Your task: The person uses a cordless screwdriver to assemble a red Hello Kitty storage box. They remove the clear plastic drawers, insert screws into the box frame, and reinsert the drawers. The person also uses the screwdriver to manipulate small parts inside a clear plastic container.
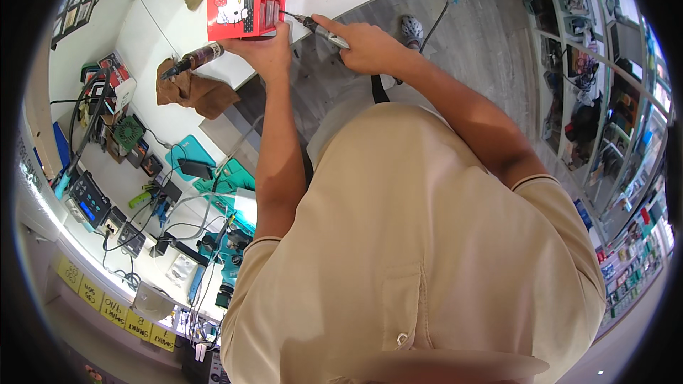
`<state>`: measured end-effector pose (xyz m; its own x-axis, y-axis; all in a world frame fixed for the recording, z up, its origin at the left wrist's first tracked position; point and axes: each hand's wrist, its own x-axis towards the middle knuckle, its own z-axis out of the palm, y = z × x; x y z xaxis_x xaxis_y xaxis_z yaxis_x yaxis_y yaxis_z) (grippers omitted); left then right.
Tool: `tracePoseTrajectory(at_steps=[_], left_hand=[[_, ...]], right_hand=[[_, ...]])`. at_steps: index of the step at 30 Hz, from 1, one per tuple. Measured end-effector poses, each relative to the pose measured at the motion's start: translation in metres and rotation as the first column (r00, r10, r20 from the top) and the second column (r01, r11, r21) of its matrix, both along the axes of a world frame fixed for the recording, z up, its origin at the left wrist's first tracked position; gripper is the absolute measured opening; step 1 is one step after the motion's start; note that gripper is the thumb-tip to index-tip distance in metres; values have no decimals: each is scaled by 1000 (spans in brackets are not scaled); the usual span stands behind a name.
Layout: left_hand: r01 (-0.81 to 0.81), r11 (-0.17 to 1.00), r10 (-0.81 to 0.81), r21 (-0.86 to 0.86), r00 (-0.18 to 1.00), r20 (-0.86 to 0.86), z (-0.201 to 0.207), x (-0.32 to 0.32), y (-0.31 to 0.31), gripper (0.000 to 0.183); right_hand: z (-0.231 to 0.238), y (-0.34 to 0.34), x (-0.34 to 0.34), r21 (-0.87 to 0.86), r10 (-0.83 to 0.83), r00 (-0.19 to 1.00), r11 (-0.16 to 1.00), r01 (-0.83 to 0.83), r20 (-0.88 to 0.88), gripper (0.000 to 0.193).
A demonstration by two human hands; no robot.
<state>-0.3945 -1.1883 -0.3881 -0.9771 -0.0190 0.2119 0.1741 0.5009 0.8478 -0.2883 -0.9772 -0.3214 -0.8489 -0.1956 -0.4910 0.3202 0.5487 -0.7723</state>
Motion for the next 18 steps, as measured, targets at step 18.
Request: tracePoseTrajectory(at_steps=[18], left_hand=[[-13, 1000, 12, 24, 1000, 21, -2, -1, 2, 124]], right_hand=[[-9, -5, 6, -3, -45, 998, 999, 45, -39, 93]])
